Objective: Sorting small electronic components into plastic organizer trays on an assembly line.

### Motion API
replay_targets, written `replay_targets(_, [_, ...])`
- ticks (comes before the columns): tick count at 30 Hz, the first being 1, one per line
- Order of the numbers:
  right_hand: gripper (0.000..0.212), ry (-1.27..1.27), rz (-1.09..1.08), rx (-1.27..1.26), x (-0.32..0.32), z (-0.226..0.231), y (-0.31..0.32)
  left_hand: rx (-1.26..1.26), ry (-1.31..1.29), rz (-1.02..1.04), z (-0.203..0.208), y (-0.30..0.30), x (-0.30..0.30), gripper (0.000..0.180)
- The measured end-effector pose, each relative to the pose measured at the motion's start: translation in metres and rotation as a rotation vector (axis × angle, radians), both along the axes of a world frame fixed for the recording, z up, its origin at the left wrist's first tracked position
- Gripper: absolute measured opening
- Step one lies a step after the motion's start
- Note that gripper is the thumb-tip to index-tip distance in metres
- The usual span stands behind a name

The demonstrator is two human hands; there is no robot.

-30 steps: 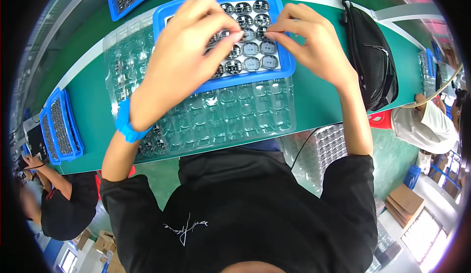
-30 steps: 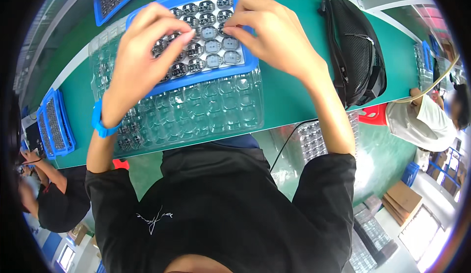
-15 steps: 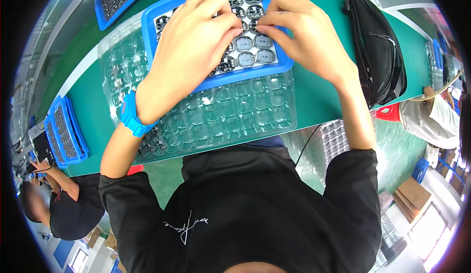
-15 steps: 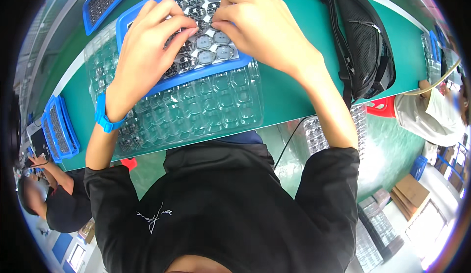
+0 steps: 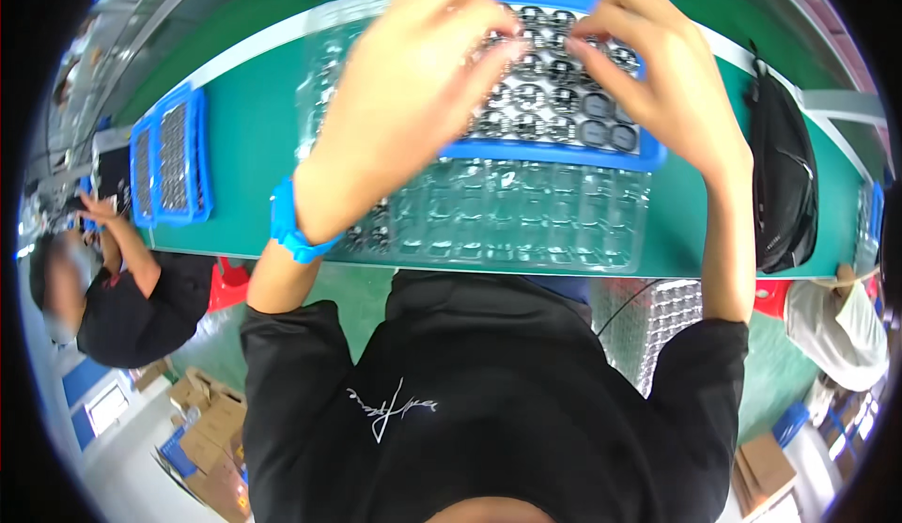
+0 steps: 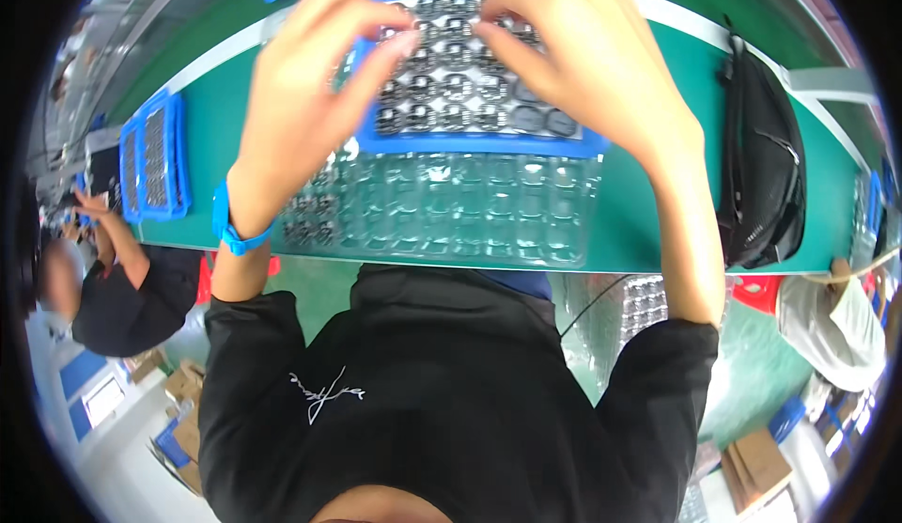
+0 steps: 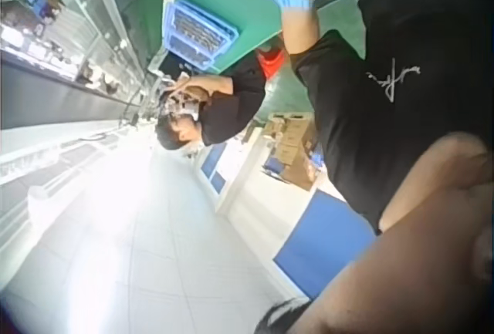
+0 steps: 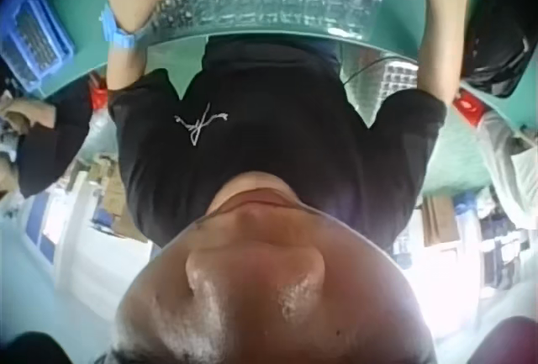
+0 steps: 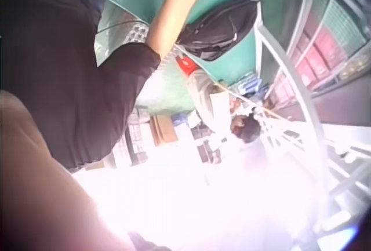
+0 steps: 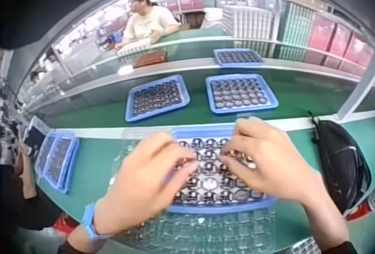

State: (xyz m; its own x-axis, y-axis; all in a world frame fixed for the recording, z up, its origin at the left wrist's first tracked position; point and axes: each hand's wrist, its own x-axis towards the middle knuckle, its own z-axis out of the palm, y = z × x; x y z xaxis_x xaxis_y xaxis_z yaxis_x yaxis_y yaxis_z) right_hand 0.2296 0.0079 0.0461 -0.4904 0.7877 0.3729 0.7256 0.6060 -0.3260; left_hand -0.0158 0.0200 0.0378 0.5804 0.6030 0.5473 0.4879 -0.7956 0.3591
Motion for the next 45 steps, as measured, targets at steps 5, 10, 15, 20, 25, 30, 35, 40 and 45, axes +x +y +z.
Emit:
replay_targets(5, [0.021,0.064,0.34,-0.063,-0.125,-0.025,0.066,-0.213,0.103,0.461,-0.016,-0.022,-0.115,0.012])
replay_targets(10, [0.026,-0.199,0.316,-0.19,-0.209,-0.047,0.092,-0.327,0.062,0.446,-0.04,-0.028,-0.143,0.014])
replay_targets(15, [0.02,-0.169,0.172,-0.206,-0.235,-0.049,0.088,-0.226,0.21,0.326,-0.048,-0.015,-0.151,0.012])
replay_targets(20, [0.027,0.058,0.08,-0.21,-0.2,-0.025,0.082,-0.477,-0.004,0.381,-0.029,-0.007,-0.15,0.009])
replay_targets(25, [0.008,0.24,0.234,-0.098,-0.048,0.043,0.02,-0.267,-0.017,0.259,0.005,-0.033,-0.098,0.01])
replay_targets(30, [0.01,0.058,0.028,-0.083,0.051,0.018,-0.041,-0.129,-0.119,-0.114,0.001,-0.024,-0.004,0.011])
replay_targets(35, [0.011,0.09,-0.031,-0.092,0.058,-0.022,-0.052,-0.121,-0.049,-0.164,-0.021,-0.019,0.041,0.01])
replay_targets(40, [0.011,0.082,-0.043,-0.048,0.059,-0.034,-0.049,-0.116,0.019,-0.151,-0.032,-0.011,0.054,0.011])
replay_targets(45, [0.011,0.049,-0.058,-0.042,0.06,-0.035,-0.048,-0.092,0.054,-0.163,-0.035,-0.011,0.058,0.01])
